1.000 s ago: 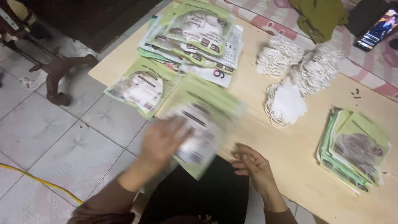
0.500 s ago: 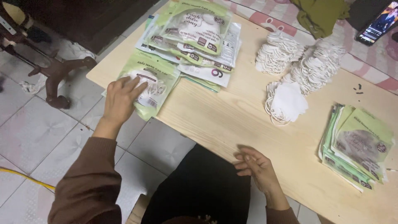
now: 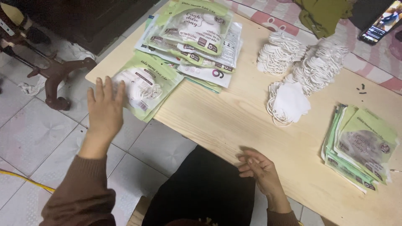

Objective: Folding and packaging face masks into plastic bags

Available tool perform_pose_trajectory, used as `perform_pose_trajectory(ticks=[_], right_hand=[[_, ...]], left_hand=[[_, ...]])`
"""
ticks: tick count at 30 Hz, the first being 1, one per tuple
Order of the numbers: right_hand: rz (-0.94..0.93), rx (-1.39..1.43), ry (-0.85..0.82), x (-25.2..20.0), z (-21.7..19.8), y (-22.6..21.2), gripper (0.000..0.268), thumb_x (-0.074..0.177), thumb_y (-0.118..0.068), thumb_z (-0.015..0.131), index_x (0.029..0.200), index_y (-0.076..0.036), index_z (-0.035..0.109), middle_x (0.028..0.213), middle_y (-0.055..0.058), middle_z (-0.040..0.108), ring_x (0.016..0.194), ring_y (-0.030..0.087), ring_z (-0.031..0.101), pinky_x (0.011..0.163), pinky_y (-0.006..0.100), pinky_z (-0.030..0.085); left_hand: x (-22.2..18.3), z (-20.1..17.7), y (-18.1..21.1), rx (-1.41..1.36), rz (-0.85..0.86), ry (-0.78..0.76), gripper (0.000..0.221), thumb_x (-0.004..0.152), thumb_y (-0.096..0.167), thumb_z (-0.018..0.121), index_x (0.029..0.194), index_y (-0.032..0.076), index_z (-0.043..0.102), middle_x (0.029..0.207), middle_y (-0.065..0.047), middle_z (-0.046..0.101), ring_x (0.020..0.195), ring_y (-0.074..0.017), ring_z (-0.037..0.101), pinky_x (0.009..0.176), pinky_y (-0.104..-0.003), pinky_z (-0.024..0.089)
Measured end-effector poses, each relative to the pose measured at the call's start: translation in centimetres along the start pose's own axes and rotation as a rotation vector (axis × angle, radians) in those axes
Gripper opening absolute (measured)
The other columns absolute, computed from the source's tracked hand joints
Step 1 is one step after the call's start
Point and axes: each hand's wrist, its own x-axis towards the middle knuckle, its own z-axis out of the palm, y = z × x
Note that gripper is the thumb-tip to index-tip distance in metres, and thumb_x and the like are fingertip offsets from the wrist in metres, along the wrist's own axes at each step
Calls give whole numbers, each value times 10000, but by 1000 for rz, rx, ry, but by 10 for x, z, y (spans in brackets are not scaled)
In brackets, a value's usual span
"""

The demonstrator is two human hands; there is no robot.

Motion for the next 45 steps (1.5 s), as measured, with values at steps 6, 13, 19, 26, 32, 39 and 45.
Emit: perform_pose_trajectory(ticks=[6,13,19,26,32,39,45], right_hand=[[-40,51,-45,1,1,-6,367,921,-191,657,1233,-2,695,1246,223,735,795,271,754,624,376,652],[-235,-398,241,25,2,-89,317,923,-118,719,1231,-44,719,1043,208,775,898,278,776,761,452,647],[-570,-801,682,123,-100,-91,251,1009,-164,751,1230,-47,735,1130,178,729,1053,330,709,846,432,599],[-286,-983,607,170,-115,-124,887,834,-428,819,1543,-42,453,1540,286,447,1426,471,421,1203,557,331],[-147,-1103,425,149,-93,-116,774,834,-465,790,1477,-98,563,1476,194,570,1412,392,489,1196,535,372],[-239,-1333,460,112,-64,-89,595,978,-350,680,1477,-56,545,1484,227,528,1463,414,398,1208,610,212],[-279,-1441,561,137,-86,-81,665,755,-408,873,1339,-163,672,1179,114,675,1142,380,616,986,510,453]], left_hand=[[-29,-56,109,-812,451,542,502,1015,102,585,1495,44,448,1471,-221,517,1374,-436,487,1148,-558,386],[-10,-75,252,-1189,652,-120,458,1012,151,520,1453,26,523,1435,-257,535,1381,-426,461,1156,-509,331],[80,-6,373,-1614,455,-392,390,1041,278,563,1412,162,587,1355,-101,626,1301,-266,585,1051,-397,496],[118,17,405,-1918,161,-406,372,1054,227,591,1361,18,583,1286,-238,638,1258,-365,598,1043,-447,515],[120,9,383,-1829,-13,-421,368,1059,296,571,1360,86,604,1253,-184,669,1218,-330,628,1024,-478,515],[100,-19,370,-1636,85,-334,372,1085,292,488,1340,49,607,1250,-198,659,1242,-363,608,1033,-507,513],[93,-21,372,-1574,135,-320,354,1081,328,509,1309,92,642,1220,-153,674,1217,-331,626,1021,-507,521]])
